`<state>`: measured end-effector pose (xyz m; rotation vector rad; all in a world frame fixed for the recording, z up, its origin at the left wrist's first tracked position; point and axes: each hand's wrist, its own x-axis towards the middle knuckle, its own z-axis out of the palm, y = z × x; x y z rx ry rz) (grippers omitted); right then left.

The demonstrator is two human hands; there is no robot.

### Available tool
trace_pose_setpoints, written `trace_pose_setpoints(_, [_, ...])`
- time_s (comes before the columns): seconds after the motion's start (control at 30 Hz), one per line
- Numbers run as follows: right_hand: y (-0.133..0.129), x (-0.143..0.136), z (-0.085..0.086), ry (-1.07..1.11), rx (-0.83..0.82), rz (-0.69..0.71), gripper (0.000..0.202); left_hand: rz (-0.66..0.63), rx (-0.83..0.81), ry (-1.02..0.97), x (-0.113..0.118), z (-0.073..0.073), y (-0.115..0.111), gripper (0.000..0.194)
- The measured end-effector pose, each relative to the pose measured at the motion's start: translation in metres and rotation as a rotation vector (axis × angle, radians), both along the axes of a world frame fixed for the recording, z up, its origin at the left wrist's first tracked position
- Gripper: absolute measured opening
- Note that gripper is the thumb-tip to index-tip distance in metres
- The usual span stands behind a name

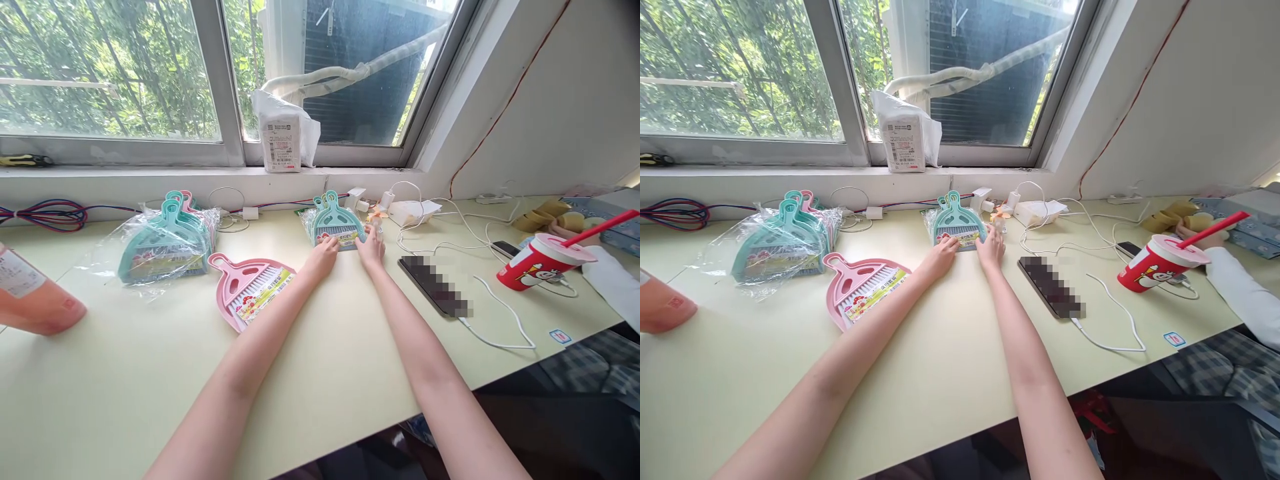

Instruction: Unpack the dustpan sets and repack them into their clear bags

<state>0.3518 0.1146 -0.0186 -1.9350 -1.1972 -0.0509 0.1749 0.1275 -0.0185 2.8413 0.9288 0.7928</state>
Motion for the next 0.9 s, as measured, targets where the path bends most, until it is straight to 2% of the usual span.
trace_pose_setpoints(0.07, [-0.006, -0.013, 0.005, -0.236, 0.057, 0.044, 0.043, -0.007, 0.006, -0.010, 0.000, -0.001, 0.001, 0.038])
trace_pose_setpoints(0.13, [-0.010, -0.025, 0.008, -0.412, 0.014, 0.218, 0.032, 0.000, 0.031, 0.005, 0.000, -0.003, 0.003, 0.040])
trace_pose_setpoints(0.2, [-0.013, -0.034, 0.008, -0.487, -0.068, 0.366, 0.030, 0.018, 0.069, 0.038, 0.000, -0.004, 0.004, 0.041])
trace_pose_setpoints(0.23, [-0.013, -0.036, 0.007, -0.496, -0.092, 0.395, 0.030, 0.028, 0.089, 0.056, 0.001, -0.005, 0.004, 0.041])
trace_pose_setpoints(0.53, [-0.011, -0.023, 0.001, -0.430, -0.140, 0.272, 0.034, 0.157, 0.118, 0.111, 0.003, -0.010, 0.005, 0.049])
trace_pose_setpoints(0.7, [-0.013, -0.007, 0.001, -0.394, -0.228, 0.145, 0.035, 0.289, 0.099, 0.112, -0.002, -0.004, -0.003, 0.046])
trace_pose_setpoints(0.9, [-0.014, -0.008, 0.002, -0.430, -0.294, 0.116, 0.039, 0.443, 0.073, 0.179, -0.004, 0.004, -0.015, 0.051])
